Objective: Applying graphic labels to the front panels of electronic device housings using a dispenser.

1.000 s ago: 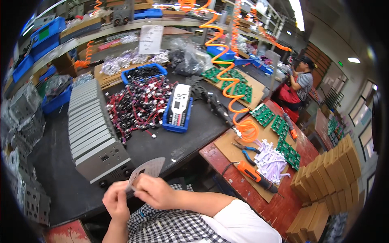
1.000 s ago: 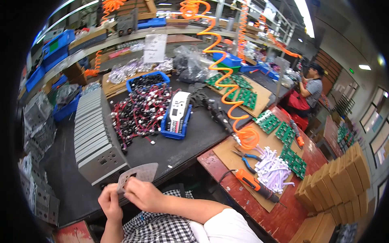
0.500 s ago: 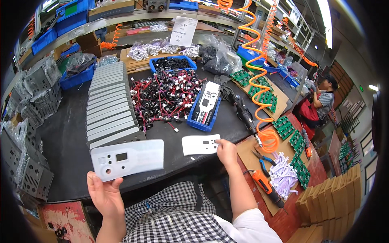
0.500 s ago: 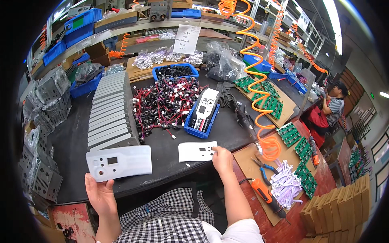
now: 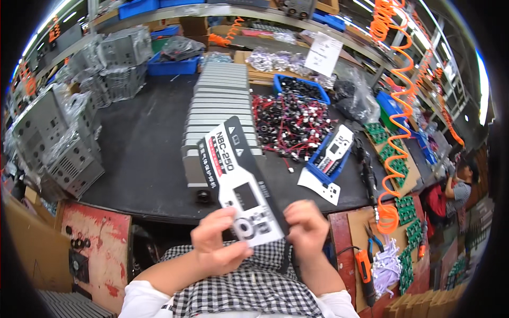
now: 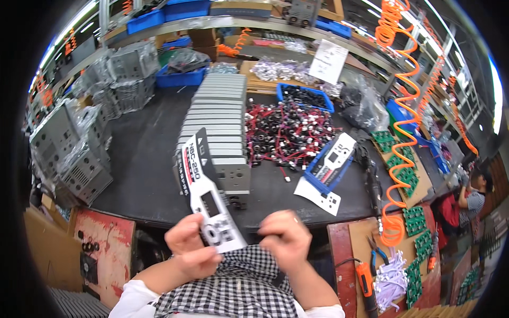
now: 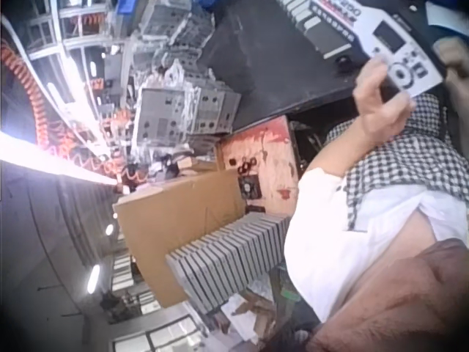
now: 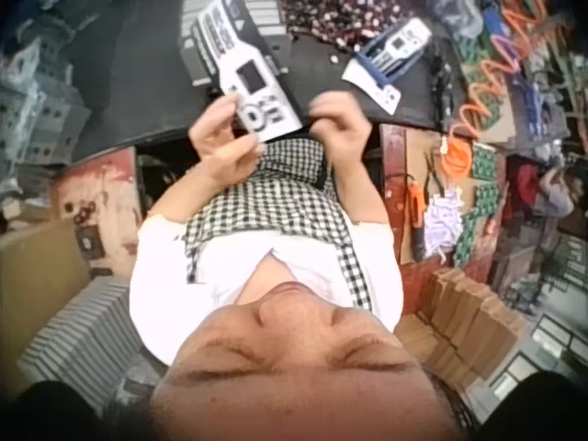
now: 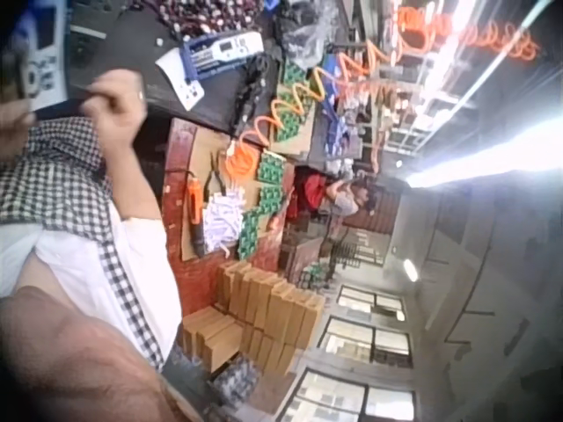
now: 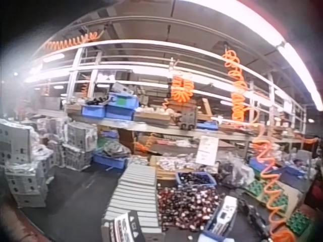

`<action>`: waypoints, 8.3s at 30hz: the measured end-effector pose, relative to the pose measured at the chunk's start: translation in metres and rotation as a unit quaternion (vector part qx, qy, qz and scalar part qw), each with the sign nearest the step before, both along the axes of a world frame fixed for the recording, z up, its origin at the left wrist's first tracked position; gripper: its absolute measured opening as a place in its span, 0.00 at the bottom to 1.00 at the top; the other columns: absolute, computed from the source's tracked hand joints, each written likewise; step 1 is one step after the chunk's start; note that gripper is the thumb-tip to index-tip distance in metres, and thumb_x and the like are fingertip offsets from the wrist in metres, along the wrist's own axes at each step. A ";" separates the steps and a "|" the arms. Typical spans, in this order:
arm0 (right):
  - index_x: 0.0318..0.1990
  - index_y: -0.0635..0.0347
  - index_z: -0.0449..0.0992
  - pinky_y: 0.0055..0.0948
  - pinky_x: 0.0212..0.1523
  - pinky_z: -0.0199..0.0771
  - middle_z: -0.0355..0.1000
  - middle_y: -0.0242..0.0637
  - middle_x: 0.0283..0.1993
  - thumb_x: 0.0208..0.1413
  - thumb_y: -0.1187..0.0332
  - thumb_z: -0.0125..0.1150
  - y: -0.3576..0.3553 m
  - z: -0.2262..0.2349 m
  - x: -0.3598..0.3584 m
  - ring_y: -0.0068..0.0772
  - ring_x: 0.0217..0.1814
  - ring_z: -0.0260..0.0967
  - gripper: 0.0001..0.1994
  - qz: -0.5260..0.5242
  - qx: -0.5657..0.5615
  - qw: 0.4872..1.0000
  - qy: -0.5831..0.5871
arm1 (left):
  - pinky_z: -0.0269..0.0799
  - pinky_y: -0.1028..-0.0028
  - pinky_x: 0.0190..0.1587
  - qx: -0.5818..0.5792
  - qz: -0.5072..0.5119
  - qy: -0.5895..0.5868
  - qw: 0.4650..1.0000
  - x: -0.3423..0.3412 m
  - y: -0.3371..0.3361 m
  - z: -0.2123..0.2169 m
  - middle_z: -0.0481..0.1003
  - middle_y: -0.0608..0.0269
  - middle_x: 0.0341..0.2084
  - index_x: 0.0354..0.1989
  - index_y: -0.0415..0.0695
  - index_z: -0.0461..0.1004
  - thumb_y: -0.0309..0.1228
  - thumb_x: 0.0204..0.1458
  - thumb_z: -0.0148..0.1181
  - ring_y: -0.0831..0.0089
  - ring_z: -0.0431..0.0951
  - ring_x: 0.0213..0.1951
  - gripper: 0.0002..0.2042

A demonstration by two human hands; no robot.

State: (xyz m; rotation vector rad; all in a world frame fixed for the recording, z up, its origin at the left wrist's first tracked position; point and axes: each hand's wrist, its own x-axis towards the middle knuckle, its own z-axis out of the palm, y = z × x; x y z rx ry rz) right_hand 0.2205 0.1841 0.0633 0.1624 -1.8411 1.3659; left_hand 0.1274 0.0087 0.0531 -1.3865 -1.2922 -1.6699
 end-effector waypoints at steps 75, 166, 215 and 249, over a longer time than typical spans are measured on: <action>0.24 0.57 0.61 0.29 0.21 0.68 0.69 0.41 0.29 0.40 0.69 0.72 -0.024 -0.023 -0.082 0.38 0.21 0.66 0.19 -0.035 0.240 0.955 0.173 | 0.64 0.71 0.42 -0.043 0.087 -0.379 0.920 -0.080 -0.037 -0.097 0.67 0.61 0.34 0.47 0.35 0.61 0.47 0.52 0.59 0.71 0.67 0.37 0.27; 0.29 0.65 0.73 0.20 0.33 0.72 0.70 0.30 0.30 0.54 0.73 0.61 -0.047 -0.029 -0.048 0.20 0.30 0.70 0.06 0.224 -0.345 0.892 -0.190 | 0.63 0.76 0.50 -0.233 -0.282 -0.381 0.849 -0.014 -0.008 -0.027 0.66 0.55 0.52 0.66 0.35 0.48 0.52 0.59 0.44 0.73 0.68 0.45 0.36; 0.28 0.65 0.76 0.26 0.36 0.70 0.74 0.39 0.31 0.43 0.79 0.65 -0.038 -0.012 -0.056 0.33 0.33 0.71 0.04 0.004 0.056 0.996 -0.067 | 0.68 0.70 0.37 -0.089 0.294 -0.050 0.950 -0.043 -0.047 -0.017 0.64 0.54 0.45 0.37 0.44 0.74 0.36 0.35 0.74 0.60 0.68 0.41 0.20; 0.24 0.67 0.75 0.19 0.32 0.66 0.73 0.36 0.38 0.47 0.76 0.65 0.022 -0.053 -0.113 0.19 0.33 0.67 0.05 -0.071 -0.085 0.988 -0.106 | 0.58 0.69 0.22 -0.196 0.227 -0.259 0.918 -0.118 -0.021 -0.028 0.63 0.59 0.17 0.19 0.39 0.62 0.25 0.49 0.57 0.64 0.64 0.18 0.11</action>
